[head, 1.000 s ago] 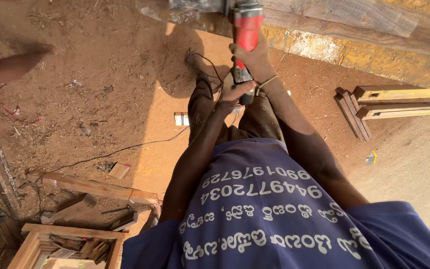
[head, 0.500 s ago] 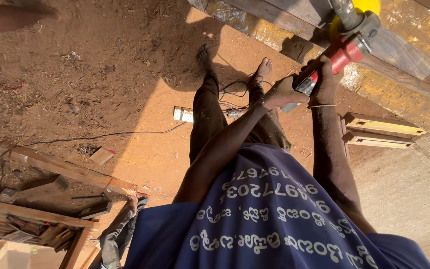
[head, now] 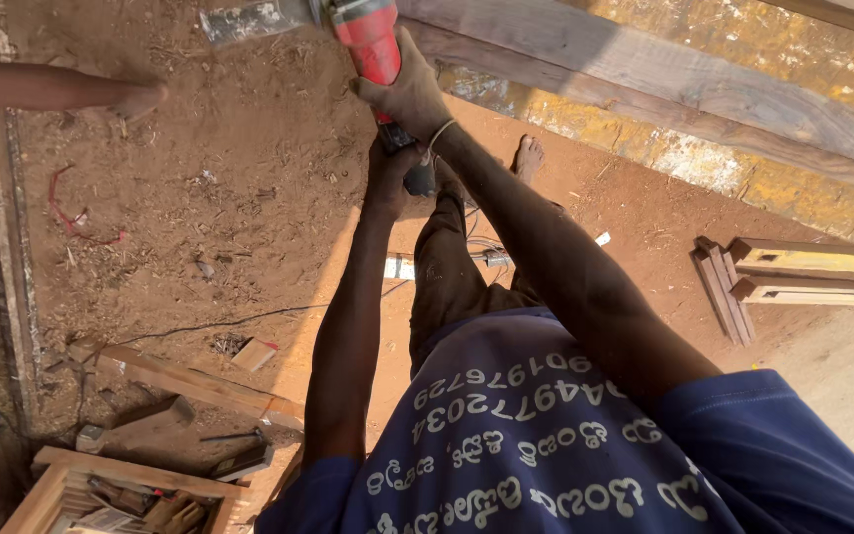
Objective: The person uses a power tool with a sanding disc to smooth the surface of a wooden board, moving the tool repeatedly along the length of the wood while standing on a dirt floor.
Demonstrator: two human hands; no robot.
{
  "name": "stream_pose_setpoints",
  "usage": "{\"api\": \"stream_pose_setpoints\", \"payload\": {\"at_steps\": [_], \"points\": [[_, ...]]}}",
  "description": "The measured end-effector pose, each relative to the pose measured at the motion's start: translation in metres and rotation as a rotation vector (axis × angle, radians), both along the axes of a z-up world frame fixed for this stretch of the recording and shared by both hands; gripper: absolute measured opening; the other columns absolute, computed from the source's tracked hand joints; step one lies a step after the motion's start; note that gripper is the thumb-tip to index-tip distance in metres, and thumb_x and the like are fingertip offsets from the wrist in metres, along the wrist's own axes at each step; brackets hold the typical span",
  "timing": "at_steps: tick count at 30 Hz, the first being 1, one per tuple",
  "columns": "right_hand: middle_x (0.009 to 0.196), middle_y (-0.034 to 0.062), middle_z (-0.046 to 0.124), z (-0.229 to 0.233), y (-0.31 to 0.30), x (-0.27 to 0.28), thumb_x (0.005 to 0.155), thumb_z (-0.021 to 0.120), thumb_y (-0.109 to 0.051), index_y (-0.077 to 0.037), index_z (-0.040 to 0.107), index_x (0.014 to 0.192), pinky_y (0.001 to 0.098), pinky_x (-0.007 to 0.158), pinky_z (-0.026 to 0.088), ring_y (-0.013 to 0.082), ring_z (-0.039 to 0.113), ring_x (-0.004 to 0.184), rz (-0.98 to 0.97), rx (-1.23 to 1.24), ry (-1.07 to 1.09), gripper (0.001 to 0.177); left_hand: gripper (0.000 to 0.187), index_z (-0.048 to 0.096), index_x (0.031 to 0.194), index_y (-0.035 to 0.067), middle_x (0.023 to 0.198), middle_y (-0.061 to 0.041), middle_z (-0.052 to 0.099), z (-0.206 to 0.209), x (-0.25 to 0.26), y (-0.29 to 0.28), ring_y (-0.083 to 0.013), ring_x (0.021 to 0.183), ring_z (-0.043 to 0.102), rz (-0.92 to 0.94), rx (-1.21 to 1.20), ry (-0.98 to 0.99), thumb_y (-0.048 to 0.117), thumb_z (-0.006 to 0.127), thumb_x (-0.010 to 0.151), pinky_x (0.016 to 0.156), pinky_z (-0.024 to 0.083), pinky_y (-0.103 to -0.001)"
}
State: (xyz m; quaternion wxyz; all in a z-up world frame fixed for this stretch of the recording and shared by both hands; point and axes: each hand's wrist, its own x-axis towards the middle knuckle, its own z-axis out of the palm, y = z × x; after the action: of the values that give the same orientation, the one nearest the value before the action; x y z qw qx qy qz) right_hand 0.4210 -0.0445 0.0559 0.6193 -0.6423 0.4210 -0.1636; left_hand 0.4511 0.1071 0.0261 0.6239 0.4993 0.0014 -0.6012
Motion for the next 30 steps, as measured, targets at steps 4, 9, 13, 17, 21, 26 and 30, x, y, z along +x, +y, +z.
{"api": "stream_pose_setpoints", "payload": {"at_steps": [4,9,13,17,21,26,30], "points": [[0.111,0.0145,0.067,0.016,-0.004,-0.108,0.081,0.086,-0.033,-0.004,0.049,0.131,0.0418,0.087,0.057,0.0264,0.07,0.102,-0.102,0.003,0.043,0.069,0.043,0.061,0.121,0.003,0.103,-0.005,0.068,-0.014,-0.094,0.004,-0.0162,0.091,0.067,-0.116,-0.044,0.039,0.009,0.081,0.084,0.079,0.055,-0.036],[0.11,0.0108,0.07,0.028,-0.009,-0.292,0.089,0.084,-0.009,0.0,0.055,0.136,0.0312,0.084,0.059,0.0159,0.068,0.095,-0.464,0.116,-0.098,0.056,0.031,0.071,0.118,-0.004,0.105,-0.008,0.075,-0.041,-0.258,-0.019,-0.0192,0.093,0.072,-0.466,-0.182,-0.063,0.011,0.082,0.093,0.082,0.059,-0.035],[0.093,0.0151,0.069,0.035,-0.019,-0.434,0.094,0.077,-0.013,0.004,0.057,0.117,0.0367,0.066,0.064,0.0224,0.072,0.075,-0.878,0.449,-0.134,0.035,0.037,0.063,0.11,0.002,0.085,-0.006,0.069,-0.021,-0.356,-0.066,-0.016,0.07,0.066,-0.799,0.001,0.185,0.016,0.081,0.081,0.06,0.055,-0.033],[0.089,0.0134,0.069,0.048,-0.033,-0.513,0.094,0.073,-0.026,0.0,0.051,0.116,0.0419,0.065,0.068,0.0257,0.076,0.077,-1.049,0.457,-0.149,0.041,0.047,0.064,0.106,0.006,0.086,-0.007,0.071,0.001,-0.427,-0.128,-0.0167,0.075,0.071,-1.021,-0.031,0.001,0.023,0.085,0.067,0.066,0.059,-0.034],[0.095,0.0161,0.069,0.032,-0.019,-0.528,0.097,0.073,-0.028,0.0,0.052,0.12,0.0409,0.07,0.067,0.0269,0.076,0.08,-0.998,0.465,-0.141,0.042,0.051,0.065,0.106,0.002,0.087,-0.008,0.07,-0.002,-0.429,-0.118,-0.0185,0.076,0.07,-0.962,-0.062,0.045,0.025,0.086,0.065,0.067,0.058,-0.035],[0.094,0.0088,0.069,0.008,-0.02,-0.407,0.095,0.071,-0.032,-0.006,0.055,0.117,0.0408,0.072,0.068,0.0218,0.076,0.082,-0.906,0.685,-0.302,0.038,0.061,0.062,0.113,0.004,0.095,-0.01,0.069,-0.018,-0.328,-0.092,-0.0185,0.087,0.067,-0.756,-0.108,-0.221,0.025,0.089,0.063,0.077,0.055,-0.033],[0.096,0.0136,0.071,0.004,-0.016,-0.275,0.098,0.077,-0.017,0.0,0.059,0.116,0.0375,0.072,0.064,0.0234,0.072,0.08,-0.649,0.399,-0.265,0.031,0.058,0.06,0.116,0.004,0.1,-0.008,0.067,-0.038,-0.207,-0.063,-0.0193,0.09,0.066,-0.641,-0.113,-0.073,0.025,0.087,0.069,0.08,0.057,-0.037]]}}
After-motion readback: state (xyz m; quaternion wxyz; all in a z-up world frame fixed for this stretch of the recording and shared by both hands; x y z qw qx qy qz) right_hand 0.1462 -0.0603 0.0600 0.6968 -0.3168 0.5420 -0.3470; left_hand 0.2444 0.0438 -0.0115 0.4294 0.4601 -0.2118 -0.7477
